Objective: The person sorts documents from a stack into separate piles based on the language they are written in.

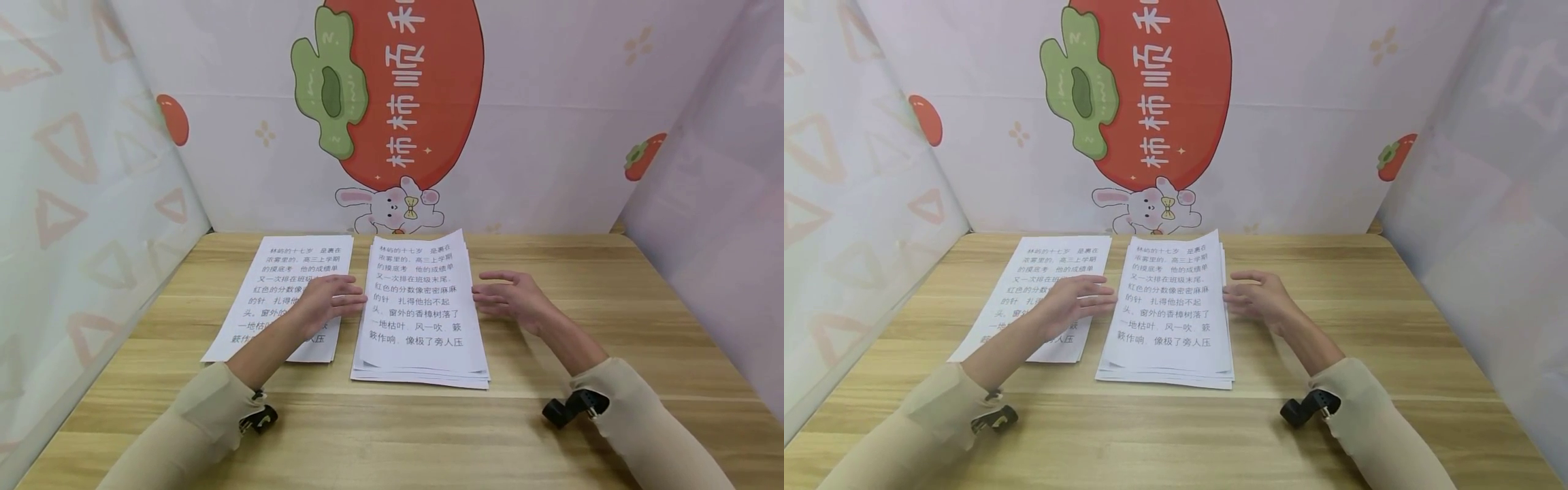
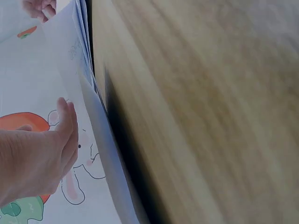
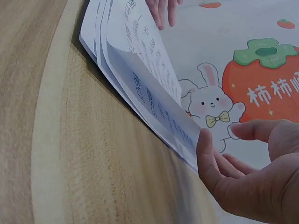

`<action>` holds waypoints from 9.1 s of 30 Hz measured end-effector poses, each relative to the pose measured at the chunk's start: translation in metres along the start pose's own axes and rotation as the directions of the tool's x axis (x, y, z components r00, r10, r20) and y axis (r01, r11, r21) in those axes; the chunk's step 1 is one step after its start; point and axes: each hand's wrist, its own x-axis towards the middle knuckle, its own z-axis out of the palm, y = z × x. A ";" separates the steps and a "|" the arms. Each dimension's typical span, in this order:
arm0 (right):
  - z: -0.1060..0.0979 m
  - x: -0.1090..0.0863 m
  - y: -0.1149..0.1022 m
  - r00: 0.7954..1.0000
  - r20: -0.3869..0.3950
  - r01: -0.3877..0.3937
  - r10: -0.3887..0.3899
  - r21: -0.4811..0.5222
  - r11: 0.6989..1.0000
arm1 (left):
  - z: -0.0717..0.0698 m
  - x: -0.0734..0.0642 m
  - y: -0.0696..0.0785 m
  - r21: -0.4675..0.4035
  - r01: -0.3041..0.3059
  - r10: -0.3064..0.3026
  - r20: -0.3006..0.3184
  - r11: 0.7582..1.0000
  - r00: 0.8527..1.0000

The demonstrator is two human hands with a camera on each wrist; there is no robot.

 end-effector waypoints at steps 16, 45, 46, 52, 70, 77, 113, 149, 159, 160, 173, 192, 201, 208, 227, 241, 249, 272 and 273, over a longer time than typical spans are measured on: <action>0.008 0.006 0.006 0.999 0.022 0.027 -0.026 -0.057 0.998 | 0.016 0.012 -0.003 0.143 0.004 -0.004 0.002 0.990 1.000; 0.009 0.010 -0.005 0.996 0.013 0.087 -0.087 -0.002 0.996 | 0.015 0.016 0.008 0.193 -0.074 0.084 -0.044 0.978 0.995; 0.010 0.011 -0.006 0.995 0.011 0.095 -0.095 0.000 0.995 | 0.014 0.016 0.009 0.188 -0.078 0.088 -0.049 0.979 0.995; 0.016 0.018 -0.013 0.994 -0.017 0.110 -0.110 0.020 0.994 | 0.006 0.016 0.015 0.179 -0.079 0.096 -0.091 0.981 0.991; 0.051 0.039 -0.024 0.994 0.008 0.113 -0.113 0.051 0.992 | -0.039 0.000 0.034 0.217 -0.067 0.107 -0.178 0.974 0.978; 0.068 0.045 -0.029 0.993 0.020 0.116 -0.117 0.022 0.993 | -0.054 -0.010 0.033 0.234 -0.053 0.103 -0.210 0.971 0.972; 0.167 0.077 -0.023 0.993 0.110 0.036 -0.044 0.074 0.997 | -0.111 -0.028 0.029 0.271 0.146 -0.017 -0.428 0.951 0.904; 0.192 0.070 -0.021 0.936 0.352 -0.053 0.017 0.094 0.994 | -0.152 -0.042 0.021 0.285 0.181 0.003 -0.545 0.941 0.839; 0.183 0.070 -0.020 0.888 0.459 0.006 -0.019 0.030 1.000 | -0.138 -0.043 0.021 0.311 0.101 0.072 -0.498 0.945 0.864; 0.182 0.070 -0.020 0.886 0.463 0.018 -0.024 0.019 1.000 | -0.134 -0.043 0.020 0.327 0.085 0.086 -0.475 0.941 0.876; 0.136 0.050 -0.026 0.912 0.392 0.230 -0.124 -0.236 0.944 | -0.082 -0.028 0.007 0.371 -0.052 0.120 -0.163 0.927 0.979; 0.028 0.021 -0.014 0.998 0.064 0.032 -0.016 -0.246 0.969 | -0.027 -0.008 -0.002 0.238 0.011 -0.029 0.072 0.971 0.997; 0.005 0.015 -0.010 1.000 -0.011 0.006 -0.009 -0.272 0.962 | -0.019 0.003 -0.001 0.198 0.052 -0.060 0.034 0.979 0.998; -0.005 0.012 -0.007 1.000 -0.024 -0.017 0.012 -0.256 0.967 | -0.013 0.010 -0.001 0.178 0.062 -0.067 0.022 0.982 0.998; -0.010 0.018 0.003 0.998 -0.015 -0.057 0.056 -0.155 0.986 | -0.009 0.015 0.003 0.154 0.082 -0.090 0.044 0.985 0.995; -0.008 0.014 -0.003 0.999 -0.008 -0.050 0.049 -0.148 0.988 | -0.009 0.016 0.006 0.139 0.083 -0.091 0.057 0.987 0.994; -0.007 0.010 -0.005 0.999 -0.042 -0.018 0.011 -0.150 0.988 | -0.009 0.011 0.007 0.131 0.088 -0.096 0.053 0.987 0.994; 0.006 0.023 0.001 0.999 -0.029 -0.023 0.017 -0.217 0.976 | -0.008 0.014 0.004 0.150 0.069 -0.077 0.052 0.986 0.996; 0.005 0.023 0.001 1.000 -0.024 -0.021 0.017 -0.209 0.978 | -0.008 0.015 0.004 0.158 0.067 -0.074 0.044 0.985 0.996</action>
